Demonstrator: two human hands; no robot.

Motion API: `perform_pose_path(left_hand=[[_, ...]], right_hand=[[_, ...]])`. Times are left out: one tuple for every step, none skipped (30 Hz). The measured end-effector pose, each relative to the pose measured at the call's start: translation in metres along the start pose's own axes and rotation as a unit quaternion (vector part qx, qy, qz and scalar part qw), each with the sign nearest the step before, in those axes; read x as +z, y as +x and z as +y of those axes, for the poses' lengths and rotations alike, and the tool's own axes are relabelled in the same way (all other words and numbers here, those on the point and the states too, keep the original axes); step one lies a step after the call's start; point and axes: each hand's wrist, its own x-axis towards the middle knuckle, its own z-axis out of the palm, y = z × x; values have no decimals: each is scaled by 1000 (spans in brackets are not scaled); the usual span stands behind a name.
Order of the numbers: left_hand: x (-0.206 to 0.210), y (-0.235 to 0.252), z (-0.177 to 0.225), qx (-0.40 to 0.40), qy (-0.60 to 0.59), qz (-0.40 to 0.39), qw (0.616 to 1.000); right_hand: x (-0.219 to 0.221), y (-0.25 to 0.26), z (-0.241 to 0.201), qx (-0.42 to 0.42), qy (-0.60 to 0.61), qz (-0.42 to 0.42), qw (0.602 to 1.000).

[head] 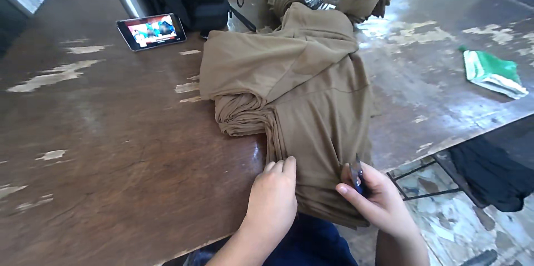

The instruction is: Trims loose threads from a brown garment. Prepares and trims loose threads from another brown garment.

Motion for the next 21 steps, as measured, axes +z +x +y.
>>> perform_pose_path(left_hand=[[-1, 0, -1, -1, -13, -11, 1000], [-3, 0, -2, -5, -37, -16, 999], [-4, -2, -5, -4, -65, -6, 998], [-5, -4, -8, -2, -93, 10, 996], [-7, -7, -11, 0, -119, 22, 993], [-8, -10, -13, 2, -144, 32, 989], [-8, -13, -15, 5, -164, 47, 985], [-9, -16, -16, 6, -180, 65, 981], [-10, -18, -16, 8, -189, 81, 979], [-11, -19, -16, 14, -189, 93, 978], [-11, -20, -17, 24, -183, 98, 978], [-11, -20, -16, 40, -176, 103, 978], [-10, -19, -16, 56, -171, 109, 978], [-9, -18, -15, 72, -172, 115, 976], [-9, -18, -15, 90, -182, 121, 972], [-9, -18, -15, 110, -200, 124, 966], [-10, -19, -15, 129, -226, 123, 958], [-12, -19, -15, 150, -258, 117, 947], [-14, -20, -15, 171, -293, 105, 935], [-17, -20, -15, 191, -330, 89, 920], [-20, -21, -15, 210, -365, 68, 904]], right_hand=[[0, -1, 1, 1, 0, 0, 1000], [-1, -2, 2, 0, 0, 1, 1000], [-1, -2, 2, 0, 6, 4, 1000], [-2, -2, 3, 0, 12, 6, 1000], [-1, -3, 4, 0, 19, 7, 1000], [-1, -3, 4, -2, 28, 9, 1000], [-1, -3, 3, -6, 38, 10, 999], [-1, -2, 3, -9, 48, 13, 999], [-1, -1, 1, -11, 58, 15, 998], [-2, 0, -1, -12, 69, 16, 997], [-2, 1, -3, -13, 83, 16, 996], [-2, 2, -4, -15, 97, 17, 995], [-3, 2, -4, -15, 108, 18, 994], [-3, 3, -4, -13, 116, 22, 993], [-3, 3, -3, -12, 124, 25, 992], [-3, 3, -2, -11, 133, 26, 991], [-4, 3, -1, -11, 142, 27, 989], [-4, 3, 0, -10, 152, 27, 988], [-4, 2, 2, -11, 161, 27, 986], [-4, 2, 3, -11, 169, 27, 985], [-4, 2, 3, -12, 173, 26, 985]])
